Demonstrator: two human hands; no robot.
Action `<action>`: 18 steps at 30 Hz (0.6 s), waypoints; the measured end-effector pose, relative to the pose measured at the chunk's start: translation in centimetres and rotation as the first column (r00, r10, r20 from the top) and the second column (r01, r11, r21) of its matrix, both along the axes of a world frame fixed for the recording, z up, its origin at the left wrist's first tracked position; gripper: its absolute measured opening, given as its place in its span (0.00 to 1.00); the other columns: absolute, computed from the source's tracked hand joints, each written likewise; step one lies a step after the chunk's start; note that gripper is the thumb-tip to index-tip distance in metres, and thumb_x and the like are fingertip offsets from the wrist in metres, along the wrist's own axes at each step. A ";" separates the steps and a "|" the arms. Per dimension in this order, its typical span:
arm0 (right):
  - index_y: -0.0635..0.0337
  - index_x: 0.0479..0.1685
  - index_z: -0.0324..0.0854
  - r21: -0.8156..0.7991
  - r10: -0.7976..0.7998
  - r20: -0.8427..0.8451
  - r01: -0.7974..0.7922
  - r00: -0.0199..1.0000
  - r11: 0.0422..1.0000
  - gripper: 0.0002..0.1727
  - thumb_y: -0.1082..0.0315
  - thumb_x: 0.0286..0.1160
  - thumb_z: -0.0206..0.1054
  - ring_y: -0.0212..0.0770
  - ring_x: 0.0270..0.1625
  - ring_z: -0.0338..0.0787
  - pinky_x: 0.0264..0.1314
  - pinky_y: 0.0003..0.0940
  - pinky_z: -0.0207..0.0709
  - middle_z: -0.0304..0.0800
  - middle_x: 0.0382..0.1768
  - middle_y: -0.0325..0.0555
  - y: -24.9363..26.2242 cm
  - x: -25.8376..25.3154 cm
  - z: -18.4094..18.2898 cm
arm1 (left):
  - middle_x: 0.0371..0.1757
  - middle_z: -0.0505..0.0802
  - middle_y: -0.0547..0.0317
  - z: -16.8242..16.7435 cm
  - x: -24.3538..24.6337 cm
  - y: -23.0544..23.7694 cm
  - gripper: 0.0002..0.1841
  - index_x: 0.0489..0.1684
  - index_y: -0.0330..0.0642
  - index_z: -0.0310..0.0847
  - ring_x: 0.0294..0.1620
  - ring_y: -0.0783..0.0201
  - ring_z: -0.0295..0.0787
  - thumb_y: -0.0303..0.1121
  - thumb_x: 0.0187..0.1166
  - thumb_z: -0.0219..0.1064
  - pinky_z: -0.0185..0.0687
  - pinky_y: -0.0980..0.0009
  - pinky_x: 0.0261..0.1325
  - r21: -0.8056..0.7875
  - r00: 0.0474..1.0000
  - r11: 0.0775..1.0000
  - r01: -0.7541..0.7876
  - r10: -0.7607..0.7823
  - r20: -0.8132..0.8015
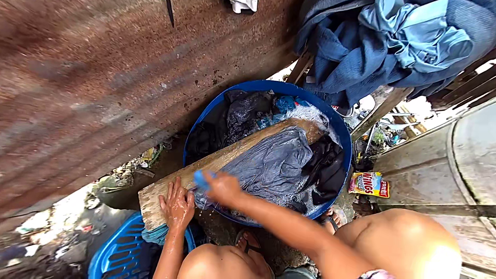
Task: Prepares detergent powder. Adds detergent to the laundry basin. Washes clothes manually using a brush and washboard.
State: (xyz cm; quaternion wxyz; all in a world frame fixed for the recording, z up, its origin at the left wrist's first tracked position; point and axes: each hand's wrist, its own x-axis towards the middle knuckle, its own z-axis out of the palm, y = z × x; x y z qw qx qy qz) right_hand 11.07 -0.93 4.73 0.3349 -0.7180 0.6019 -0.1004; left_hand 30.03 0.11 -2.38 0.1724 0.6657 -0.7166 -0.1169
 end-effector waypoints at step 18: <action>0.51 0.89 0.66 -0.022 -0.363 -0.174 0.365 0.915 0.931 0.36 0.52 0.82 0.66 0.70 0.62 0.90 0.57 0.73 0.80 0.89 0.63 0.67 -4.8 -13.7 -0.2 | 0.87 0.72 0.39 0.0 -0.2 -0.5 0.25 0.50 0.24 0.84 0.92 0.37 0.57 0.40 0.85 0.47 0.37 0.29 0.87 0.010 1.000 1.000 -0.019 0.019 -0.003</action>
